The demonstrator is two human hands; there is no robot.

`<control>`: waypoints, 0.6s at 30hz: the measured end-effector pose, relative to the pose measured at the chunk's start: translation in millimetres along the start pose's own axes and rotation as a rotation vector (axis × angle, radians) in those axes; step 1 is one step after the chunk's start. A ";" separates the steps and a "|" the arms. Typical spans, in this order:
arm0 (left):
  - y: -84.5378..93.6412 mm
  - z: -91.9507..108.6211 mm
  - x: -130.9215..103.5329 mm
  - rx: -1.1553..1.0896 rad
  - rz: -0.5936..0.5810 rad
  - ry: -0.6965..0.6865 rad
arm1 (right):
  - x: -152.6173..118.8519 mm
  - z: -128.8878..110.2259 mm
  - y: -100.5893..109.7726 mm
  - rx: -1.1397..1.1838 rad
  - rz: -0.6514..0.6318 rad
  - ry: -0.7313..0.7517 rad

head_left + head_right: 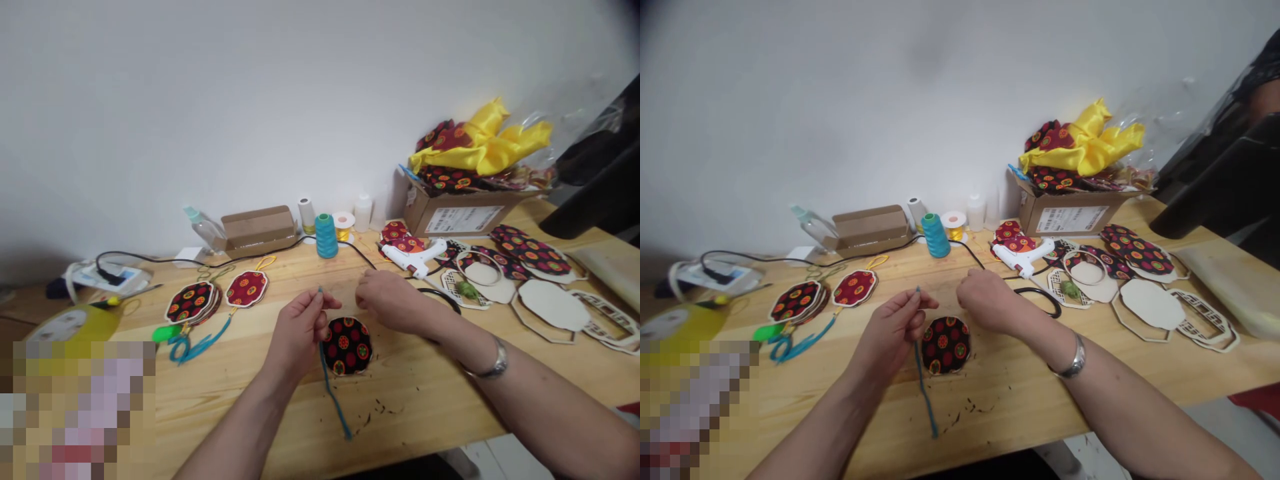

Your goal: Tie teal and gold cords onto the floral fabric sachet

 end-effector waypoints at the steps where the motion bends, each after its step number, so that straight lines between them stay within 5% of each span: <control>1: -0.4 -0.5 -0.7 0.032 -0.003 -0.013 | -1.1 1.2 2.6 0.087 0.027 -0.001; 10: -1.8 -6.2 -5.9 0.262 -0.169 -0.026 | -6.9 -1.0 15.5 0.637 0.128 0.030; 18: -3.3 -2.3 -5.2 0.076 -0.168 0.026 | 2.7 7.7 10.5 0.815 0.371 -0.152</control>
Point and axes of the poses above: each hand's wrist, its own x-axis towards the middle knuckle, its own y-axis out of the back of the hand, z = x × y, the point moved 1 cm from there along x, towards the middle knuckle, and after that the axes turned 11 degrees about x, right-handed, at the moved point
